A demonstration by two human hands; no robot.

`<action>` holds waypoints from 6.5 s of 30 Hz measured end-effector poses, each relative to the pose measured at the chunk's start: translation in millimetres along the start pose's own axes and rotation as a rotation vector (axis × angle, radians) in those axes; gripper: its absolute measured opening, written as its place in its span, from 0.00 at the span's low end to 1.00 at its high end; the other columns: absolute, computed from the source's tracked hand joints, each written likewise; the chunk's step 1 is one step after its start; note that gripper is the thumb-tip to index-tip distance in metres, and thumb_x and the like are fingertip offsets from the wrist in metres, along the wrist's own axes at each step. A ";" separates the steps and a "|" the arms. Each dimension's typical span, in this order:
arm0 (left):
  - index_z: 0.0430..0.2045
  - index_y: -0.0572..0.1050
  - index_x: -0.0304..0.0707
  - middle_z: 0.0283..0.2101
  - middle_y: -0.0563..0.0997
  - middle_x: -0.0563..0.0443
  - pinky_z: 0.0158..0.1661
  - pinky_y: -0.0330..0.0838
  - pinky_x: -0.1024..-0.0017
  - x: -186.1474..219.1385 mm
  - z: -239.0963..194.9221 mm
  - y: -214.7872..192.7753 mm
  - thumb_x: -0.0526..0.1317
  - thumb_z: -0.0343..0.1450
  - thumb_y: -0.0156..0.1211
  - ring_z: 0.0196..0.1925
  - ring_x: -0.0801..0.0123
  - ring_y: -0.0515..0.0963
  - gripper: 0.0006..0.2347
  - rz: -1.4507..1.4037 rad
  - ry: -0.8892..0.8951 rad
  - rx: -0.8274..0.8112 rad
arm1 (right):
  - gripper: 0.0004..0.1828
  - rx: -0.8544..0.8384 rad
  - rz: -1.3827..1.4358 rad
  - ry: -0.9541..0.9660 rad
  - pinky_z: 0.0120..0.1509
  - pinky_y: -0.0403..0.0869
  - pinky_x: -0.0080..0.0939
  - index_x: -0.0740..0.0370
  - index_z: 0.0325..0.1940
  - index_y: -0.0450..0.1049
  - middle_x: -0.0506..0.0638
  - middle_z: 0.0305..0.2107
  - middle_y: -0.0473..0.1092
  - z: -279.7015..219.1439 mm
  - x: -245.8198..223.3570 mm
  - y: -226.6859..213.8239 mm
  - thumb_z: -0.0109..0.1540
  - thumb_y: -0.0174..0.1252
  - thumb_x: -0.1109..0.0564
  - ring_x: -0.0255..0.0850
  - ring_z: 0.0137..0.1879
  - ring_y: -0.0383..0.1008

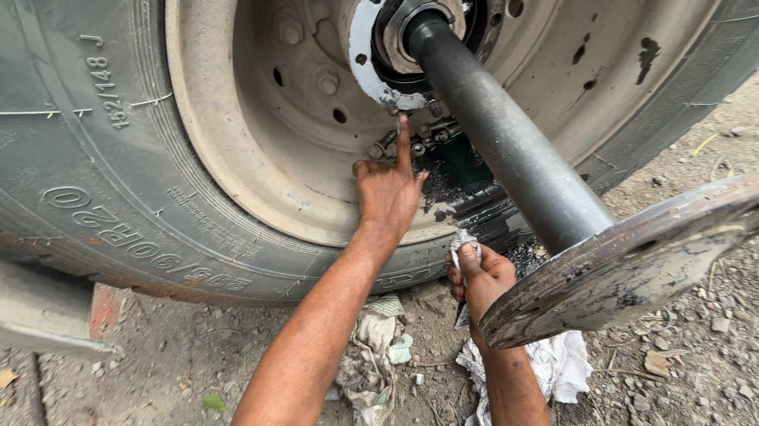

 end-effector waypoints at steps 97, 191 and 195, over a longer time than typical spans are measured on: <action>0.74 0.42 0.28 0.11 0.68 0.57 0.23 0.61 0.62 -8.4 14.8 0.3 0.72 0.73 0.38 0.12 0.71 0.62 0.46 0.268 0.086 0.267 | 0.17 -0.016 -0.117 0.011 0.25 0.59 0.32 0.66 0.36 0.75 0.43 0.17 0.64 2.5 2.8 -2.7 0.71 0.49 0.52 0.29 0.21 0.58; 0.74 0.51 0.31 0.31 0.79 0.42 0.43 0.73 0.59 -9.0 -27.9 -60.9 0.42 0.70 0.67 0.37 0.57 0.77 0.38 -0.681 0.168 0.458 | 0.16 0.070 0.095 -0.022 0.24 0.59 0.29 0.63 0.35 0.73 0.41 0.17 0.62 -12.8 18.5 -11.7 0.71 0.50 0.50 0.28 0.21 0.57; 0.73 0.42 0.28 0.28 0.78 0.38 0.41 0.72 0.57 1.9 -7.1 -51.2 0.54 0.70 0.64 0.36 0.51 0.76 0.44 -0.216 0.094 0.532 | 0.15 0.076 0.118 -0.005 0.24 0.59 0.31 0.65 0.36 0.73 0.42 0.17 0.62 -5.8 26.4 -20.6 0.70 0.52 0.51 0.29 0.21 0.57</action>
Point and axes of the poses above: each hand's wrist, its own z-axis towards the middle knuckle, its own y-axis out of the palm, x = y × z, the point moved 9 cm from there along z, towards the middle knuckle
